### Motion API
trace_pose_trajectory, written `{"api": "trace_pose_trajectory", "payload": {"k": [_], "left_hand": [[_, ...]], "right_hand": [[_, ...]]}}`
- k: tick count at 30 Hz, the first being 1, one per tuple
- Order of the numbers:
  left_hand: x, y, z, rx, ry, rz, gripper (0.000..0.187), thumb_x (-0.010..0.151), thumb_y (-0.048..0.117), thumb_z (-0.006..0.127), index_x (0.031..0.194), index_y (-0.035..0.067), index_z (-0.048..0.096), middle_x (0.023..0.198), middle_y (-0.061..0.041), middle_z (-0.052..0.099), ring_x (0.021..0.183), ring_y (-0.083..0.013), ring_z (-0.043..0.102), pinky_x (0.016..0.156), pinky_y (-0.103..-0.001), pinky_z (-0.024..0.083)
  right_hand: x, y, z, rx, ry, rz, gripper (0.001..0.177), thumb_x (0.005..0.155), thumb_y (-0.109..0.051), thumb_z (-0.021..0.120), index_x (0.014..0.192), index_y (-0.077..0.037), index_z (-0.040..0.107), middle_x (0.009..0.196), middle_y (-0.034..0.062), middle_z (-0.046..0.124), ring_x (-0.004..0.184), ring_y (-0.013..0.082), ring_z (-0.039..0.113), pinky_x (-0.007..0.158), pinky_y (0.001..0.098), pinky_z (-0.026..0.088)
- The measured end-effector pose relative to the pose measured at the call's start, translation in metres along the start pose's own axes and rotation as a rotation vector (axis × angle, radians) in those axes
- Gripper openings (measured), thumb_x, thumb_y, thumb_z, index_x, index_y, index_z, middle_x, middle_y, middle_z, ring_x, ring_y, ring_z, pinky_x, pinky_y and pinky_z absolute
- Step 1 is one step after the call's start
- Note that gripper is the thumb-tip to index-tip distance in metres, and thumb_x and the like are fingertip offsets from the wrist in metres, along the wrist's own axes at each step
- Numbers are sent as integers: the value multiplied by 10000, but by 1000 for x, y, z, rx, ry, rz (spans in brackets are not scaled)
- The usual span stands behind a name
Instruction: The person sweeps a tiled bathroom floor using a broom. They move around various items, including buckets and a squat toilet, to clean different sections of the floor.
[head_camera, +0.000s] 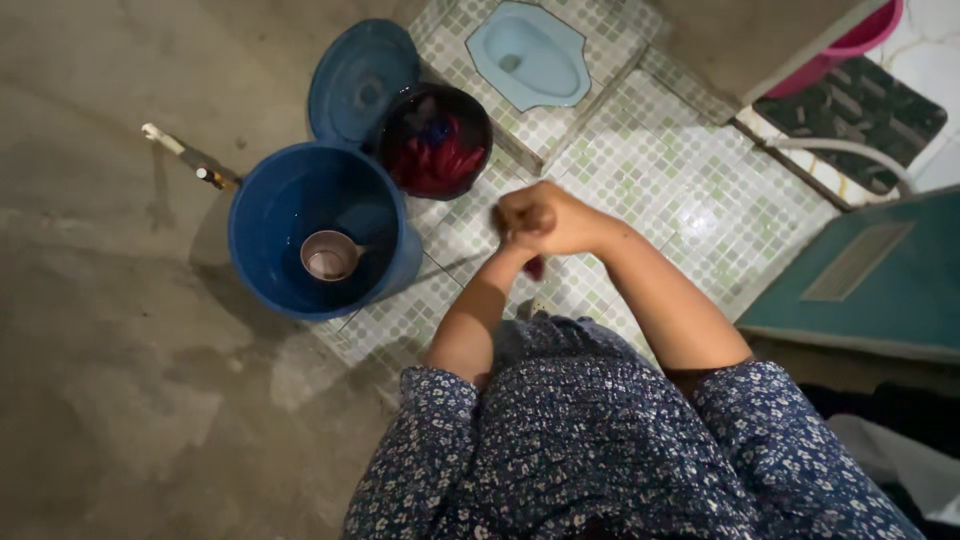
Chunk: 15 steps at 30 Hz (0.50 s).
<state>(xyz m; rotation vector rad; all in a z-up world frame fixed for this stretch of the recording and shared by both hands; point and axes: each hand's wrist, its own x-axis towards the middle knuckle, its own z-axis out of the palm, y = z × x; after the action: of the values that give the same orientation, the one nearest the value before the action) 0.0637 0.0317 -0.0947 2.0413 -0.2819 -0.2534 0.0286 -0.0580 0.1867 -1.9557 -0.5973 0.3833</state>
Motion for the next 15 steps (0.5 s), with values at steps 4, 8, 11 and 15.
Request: {"api": "trace_pose_trajectory", "payload": {"k": [4,8,11,15], "left_hand": [[15,13,7,-6,26,18,227,909,309,609,988,116,698,903,-186,720,895,-411,682,726,-477,521],[26,21,5,-4,84,40,211,901,294,629,990,121,712,911,-178,732,903,-401,695,741,-470,539],[25,41,-7,9,152,83,201,895,283,645,991,125,722,918,-172,740,910,-393,705,752,-464,552],[9,51,-41,1,340,100,189,887,269,665,993,130,736,926,-165,751,919,-383,719,766,-457,569]], "right_hand": [[13,-5,5,-177,-48,-7,188,781,-182,624,740,-25,530,656,123,580,638,243,568,643,379,488],[21,-12,-25,-11,-72,-181,205,780,-175,704,765,-29,561,684,88,616,646,210,592,624,361,493],[19,-18,-57,81,-16,-262,213,821,-132,746,753,-33,570,698,69,604,655,181,573,607,352,467],[23,-4,-70,247,-13,-226,254,846,-52,720,714,-42,503,718,40,592,684,139,561,627,326,465]]}}
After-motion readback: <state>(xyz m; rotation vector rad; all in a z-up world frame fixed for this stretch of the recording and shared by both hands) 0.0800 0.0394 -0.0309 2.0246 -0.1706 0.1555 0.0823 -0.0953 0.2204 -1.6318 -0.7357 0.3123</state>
